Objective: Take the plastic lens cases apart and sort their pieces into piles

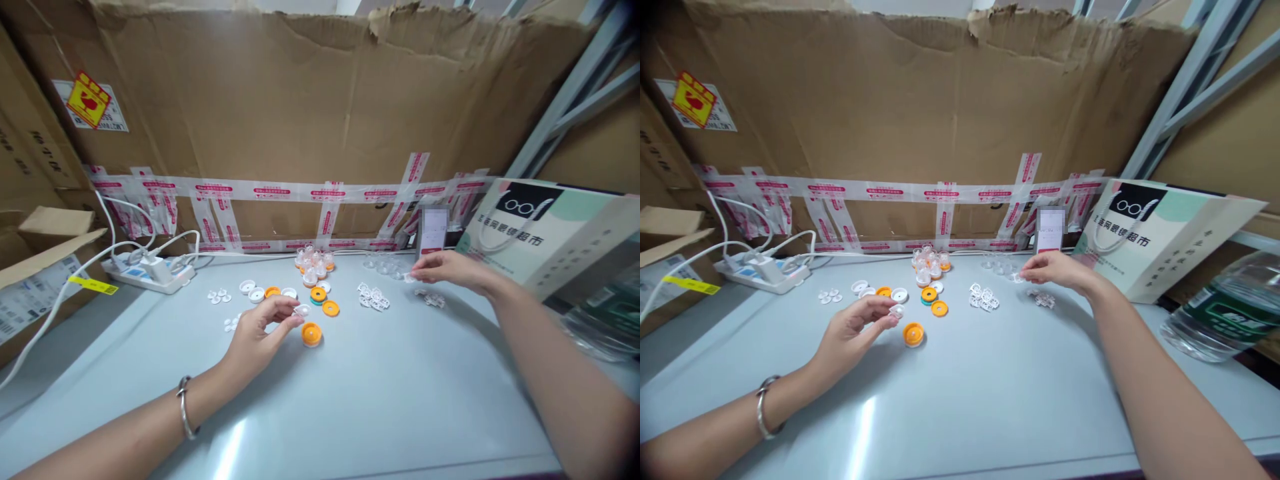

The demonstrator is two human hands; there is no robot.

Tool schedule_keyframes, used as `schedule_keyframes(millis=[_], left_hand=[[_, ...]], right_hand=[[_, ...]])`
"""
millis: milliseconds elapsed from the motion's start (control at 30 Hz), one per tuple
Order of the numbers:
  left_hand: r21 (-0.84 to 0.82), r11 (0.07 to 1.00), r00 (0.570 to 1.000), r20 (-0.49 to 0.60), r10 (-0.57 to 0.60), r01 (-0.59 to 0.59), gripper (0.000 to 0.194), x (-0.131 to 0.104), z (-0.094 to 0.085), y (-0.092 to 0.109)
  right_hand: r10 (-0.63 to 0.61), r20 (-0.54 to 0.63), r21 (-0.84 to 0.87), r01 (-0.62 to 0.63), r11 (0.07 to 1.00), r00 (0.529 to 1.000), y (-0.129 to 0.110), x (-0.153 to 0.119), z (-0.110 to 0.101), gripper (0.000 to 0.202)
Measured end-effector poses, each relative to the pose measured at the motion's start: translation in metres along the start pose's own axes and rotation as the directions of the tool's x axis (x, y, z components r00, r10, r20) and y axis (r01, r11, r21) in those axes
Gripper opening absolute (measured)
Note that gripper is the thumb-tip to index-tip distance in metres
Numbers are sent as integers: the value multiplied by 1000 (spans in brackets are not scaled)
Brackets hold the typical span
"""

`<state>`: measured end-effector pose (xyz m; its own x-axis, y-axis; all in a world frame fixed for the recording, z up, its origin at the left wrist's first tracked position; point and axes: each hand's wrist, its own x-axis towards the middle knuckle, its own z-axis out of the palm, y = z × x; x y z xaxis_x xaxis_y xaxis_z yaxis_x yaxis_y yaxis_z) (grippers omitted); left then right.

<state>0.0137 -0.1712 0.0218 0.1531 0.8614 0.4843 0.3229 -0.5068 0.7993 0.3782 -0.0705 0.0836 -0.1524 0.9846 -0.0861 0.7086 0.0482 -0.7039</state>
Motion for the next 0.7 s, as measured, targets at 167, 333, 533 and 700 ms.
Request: schedule_keyframes(millis=[167, 333, 533, 700], left_hand=[[0, 1000, 1000, 12, 3, -3, 18, -1, 1, -2], [-5, 1000, 999, 39, -17, 17, 18, -2, 0, 0], [-4, 997, 996, 52, -71, 72, 20, -1, 0, 4], [-97, 987, 991, 52, -123, 128, 21, -3, 2, 6]], right_hand=[[53, 75, 8, -53, 999, 996, -4, 10, 34, 24], [69, 138, 70, -79, 994, 988, -7, 15, 50, 20], [-60, -138, 40, 66, 997, 989, -38, 2, 57, 31], [-367, -48, 296, 364, 883, 929, -88, -35, 119, 31]])
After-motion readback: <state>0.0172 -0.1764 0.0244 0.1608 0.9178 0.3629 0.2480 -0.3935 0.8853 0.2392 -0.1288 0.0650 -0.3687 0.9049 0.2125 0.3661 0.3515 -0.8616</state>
